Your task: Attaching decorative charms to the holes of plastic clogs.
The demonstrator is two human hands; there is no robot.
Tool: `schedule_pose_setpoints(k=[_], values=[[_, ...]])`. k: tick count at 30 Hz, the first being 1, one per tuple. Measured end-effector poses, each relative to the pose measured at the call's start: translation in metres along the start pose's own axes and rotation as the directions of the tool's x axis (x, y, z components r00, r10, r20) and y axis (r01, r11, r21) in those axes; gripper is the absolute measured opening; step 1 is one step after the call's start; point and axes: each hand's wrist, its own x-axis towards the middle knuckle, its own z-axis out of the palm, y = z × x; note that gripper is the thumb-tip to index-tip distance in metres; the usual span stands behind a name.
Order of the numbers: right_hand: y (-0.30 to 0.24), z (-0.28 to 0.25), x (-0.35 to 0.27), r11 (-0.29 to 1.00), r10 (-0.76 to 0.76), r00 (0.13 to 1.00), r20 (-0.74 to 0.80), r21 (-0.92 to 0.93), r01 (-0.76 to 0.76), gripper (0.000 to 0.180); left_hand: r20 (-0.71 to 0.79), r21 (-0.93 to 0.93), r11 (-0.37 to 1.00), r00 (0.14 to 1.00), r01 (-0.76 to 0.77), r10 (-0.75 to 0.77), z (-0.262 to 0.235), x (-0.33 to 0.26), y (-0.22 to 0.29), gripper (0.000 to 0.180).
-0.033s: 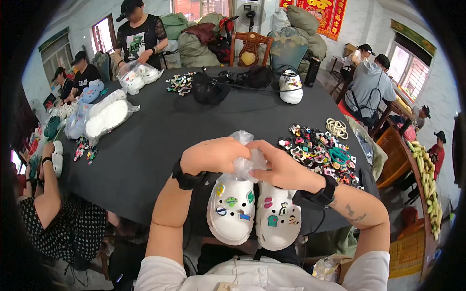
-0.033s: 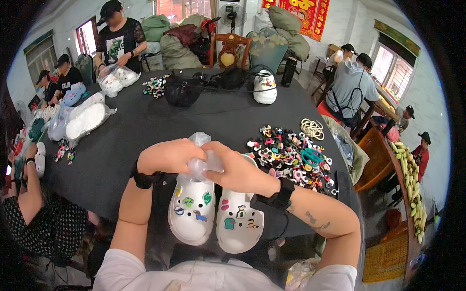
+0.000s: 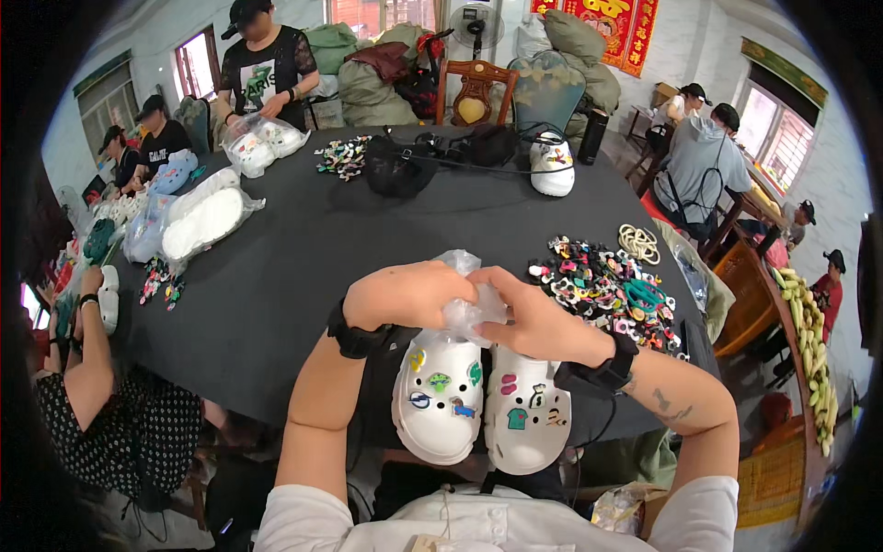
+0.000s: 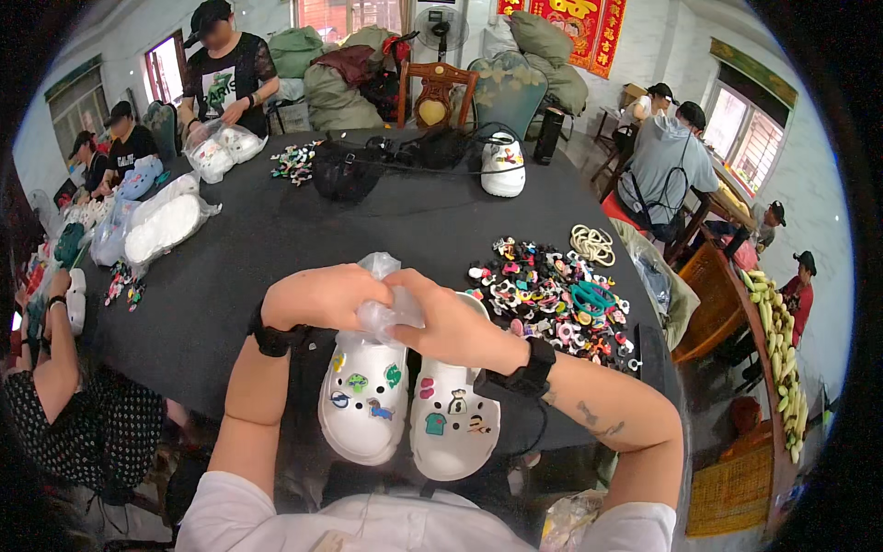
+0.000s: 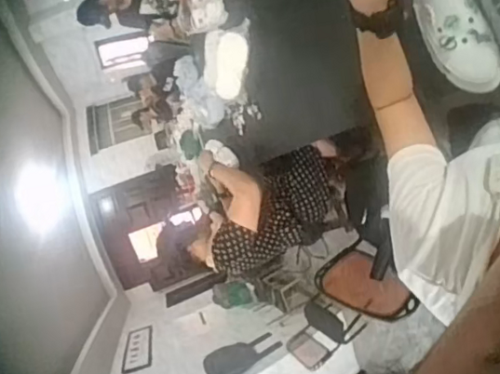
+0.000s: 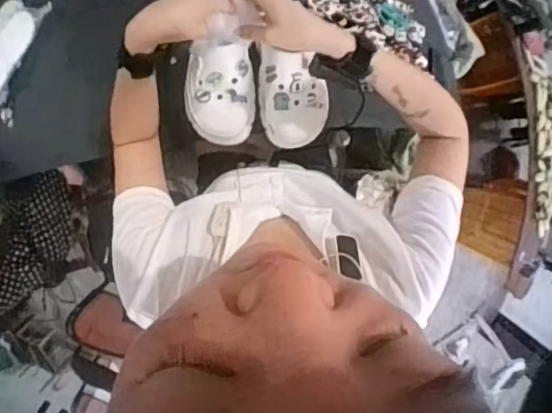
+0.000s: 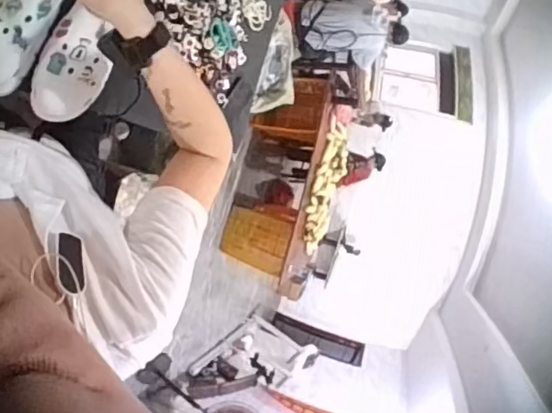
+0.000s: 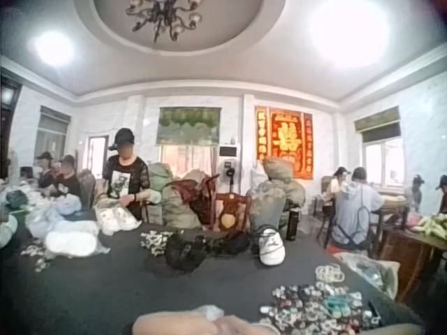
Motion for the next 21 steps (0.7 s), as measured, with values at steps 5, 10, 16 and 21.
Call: schedule_pose_setpoints(k=[5, 10, 16, 21], values=[[0.005, 0.003, 0.006, 0.997, -0.055, 0.998, -0.022, -0.058, 0.054, 0.043, 0.136, -0.058, 0.997, 0.989, -0.051, 0.058, -0.003, 0.0, -0.007, 0.038], [0.015, 0.003, 0.012, 0.983, -0.007, 0.99, 0.14, -0.18, 0.032, 0.026, 0.201, -0.111, 0.994, 0.979, -0.014, 0.036, -0.025, -0.015, 0.002, 0.043], [0.025, 0.013, 0.013, 0.747, -0.161, 0.951, 0.265, -0.597, 0.293, 0.021, -0.088, -0.082, 0.932, 0.929, 0.353, -0.36, -0.05, -0.047, 0.022, 0.073], [0.019, 0.012, 0.014, 0.679, -0.14, 0.96, 0.242, -0.682, 0.271, 0.021, 0.019, -0.015, 0.967, 0.967, 0.254, -0.254, -0.027, -0.017, 0.01, 0.053]])
